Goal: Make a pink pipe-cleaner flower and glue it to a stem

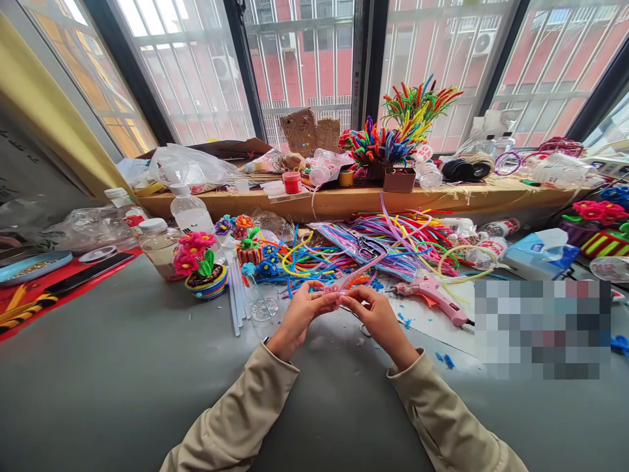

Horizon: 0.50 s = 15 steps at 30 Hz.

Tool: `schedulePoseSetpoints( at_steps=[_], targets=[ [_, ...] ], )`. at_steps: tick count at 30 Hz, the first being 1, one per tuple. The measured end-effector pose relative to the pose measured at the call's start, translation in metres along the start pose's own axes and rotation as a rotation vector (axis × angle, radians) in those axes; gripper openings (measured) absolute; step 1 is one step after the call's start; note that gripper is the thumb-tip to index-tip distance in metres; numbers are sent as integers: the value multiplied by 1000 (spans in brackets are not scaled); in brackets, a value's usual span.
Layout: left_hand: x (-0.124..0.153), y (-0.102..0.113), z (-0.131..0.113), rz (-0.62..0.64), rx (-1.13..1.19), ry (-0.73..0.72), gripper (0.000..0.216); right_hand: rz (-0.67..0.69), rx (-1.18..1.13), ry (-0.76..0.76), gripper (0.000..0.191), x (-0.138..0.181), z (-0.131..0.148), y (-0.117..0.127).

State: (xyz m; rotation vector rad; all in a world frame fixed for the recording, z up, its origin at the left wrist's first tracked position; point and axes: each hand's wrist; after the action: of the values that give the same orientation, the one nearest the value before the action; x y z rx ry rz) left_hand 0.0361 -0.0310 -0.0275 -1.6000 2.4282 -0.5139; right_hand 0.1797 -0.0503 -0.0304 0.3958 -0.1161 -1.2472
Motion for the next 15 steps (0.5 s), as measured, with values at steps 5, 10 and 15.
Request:
schedulePoseSetpoints(
  at_steps=[5, 10, 15],
  targets=[
    [-1, -2, 3, -8, -55, -58, 48, -5, -7, 7, 26, -1, -2, -5],
    [-3, -1, 0, -17, -75, -100, 48, -2, -159, -33, 25, -3, -4, -6],
    [-4, 8, -20, 59, -126, -46, 51, -99, -478, -82, 32, -4, -9, 10]
  ],
)
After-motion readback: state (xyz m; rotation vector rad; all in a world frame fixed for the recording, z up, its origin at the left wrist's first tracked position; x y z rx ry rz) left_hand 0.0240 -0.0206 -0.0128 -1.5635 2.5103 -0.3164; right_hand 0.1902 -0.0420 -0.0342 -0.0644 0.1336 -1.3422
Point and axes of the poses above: each hand's wrist, its own x-axis away from the middle knuckle, its own y-axis out of the back of the hand, z = x × y, and after that the axes turned 13 degrees about z, right-handed
